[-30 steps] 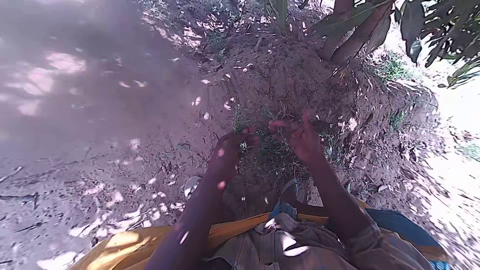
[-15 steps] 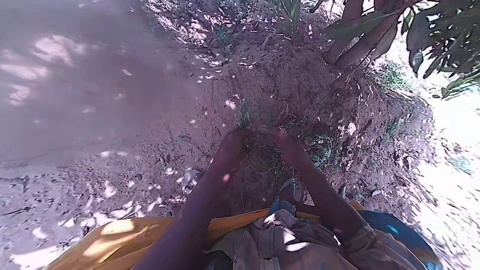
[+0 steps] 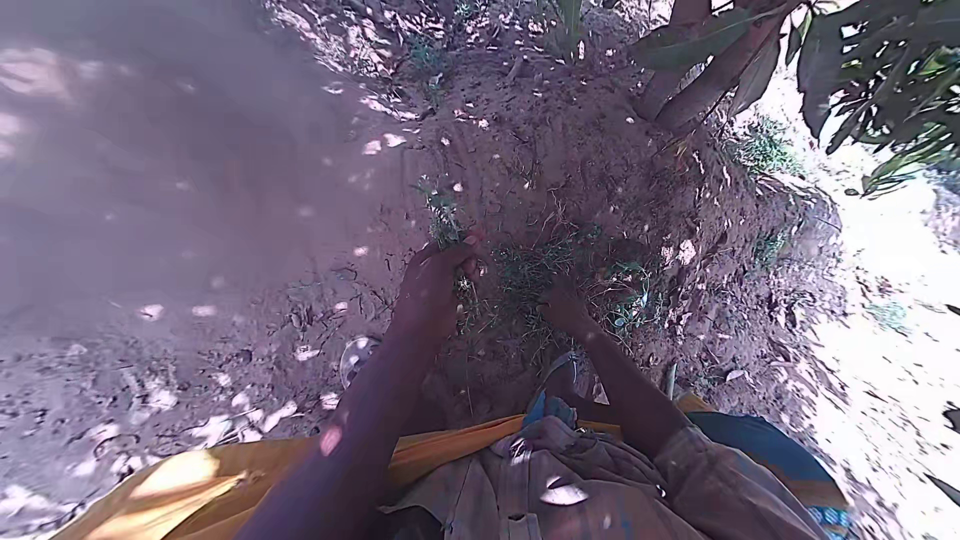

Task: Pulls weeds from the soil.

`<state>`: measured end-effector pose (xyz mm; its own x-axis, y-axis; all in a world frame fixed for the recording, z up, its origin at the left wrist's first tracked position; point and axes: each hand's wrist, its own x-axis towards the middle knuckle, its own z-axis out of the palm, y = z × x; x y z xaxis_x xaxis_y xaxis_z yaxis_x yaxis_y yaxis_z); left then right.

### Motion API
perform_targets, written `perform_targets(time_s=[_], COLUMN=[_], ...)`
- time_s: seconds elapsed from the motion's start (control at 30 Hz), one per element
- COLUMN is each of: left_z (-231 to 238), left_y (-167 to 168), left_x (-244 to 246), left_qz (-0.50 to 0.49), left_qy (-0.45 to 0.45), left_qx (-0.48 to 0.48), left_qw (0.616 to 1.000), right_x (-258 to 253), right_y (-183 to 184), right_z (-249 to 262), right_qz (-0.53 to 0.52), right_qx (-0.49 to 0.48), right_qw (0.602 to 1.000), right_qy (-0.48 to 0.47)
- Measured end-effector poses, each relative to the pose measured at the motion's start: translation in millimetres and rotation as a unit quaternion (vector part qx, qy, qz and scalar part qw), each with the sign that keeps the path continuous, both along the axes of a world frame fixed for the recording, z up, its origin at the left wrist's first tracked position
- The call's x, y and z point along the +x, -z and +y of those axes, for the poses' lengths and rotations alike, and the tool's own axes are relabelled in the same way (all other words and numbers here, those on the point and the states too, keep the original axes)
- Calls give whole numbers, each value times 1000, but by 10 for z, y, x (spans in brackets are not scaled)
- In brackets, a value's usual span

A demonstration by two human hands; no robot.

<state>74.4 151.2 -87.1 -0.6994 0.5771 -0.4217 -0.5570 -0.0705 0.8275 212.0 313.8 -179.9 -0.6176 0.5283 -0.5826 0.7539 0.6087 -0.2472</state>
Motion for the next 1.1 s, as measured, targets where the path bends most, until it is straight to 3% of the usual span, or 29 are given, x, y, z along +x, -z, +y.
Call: perform_targets(time_s=[0.07,0.17,0.33,0.5,0.6,0.8,1.1], left_z=[5,4,-6,-11,-56,-39,-84], left_y=[3,43,49,52,116,44,33], left_x=[-3,-7,-17,-23,-42,-7,63], left_qz=[1,6,13,22,40,24,147], left_qy=[0,9,12,12,40,116,245], left_qx=[-3,-7,0,9,26,-39,-145], left_qw=[1000,1000,1000,1000,998,992,947], right_x=[24,57,81,107,76,-13,-44], right_y=[-4,-92,-312,-321,-392,-869,-900], right_z=[20,88,272,289,227,28,-184], right_qz=[-47,-25,201,233,300,378,418], right_qx=[-4,-28,-63,-113,-191,-262,-360], right_qw=[999,999,963,942,900,859,814], right_qy=[-6,18,166,212,253,225,181])
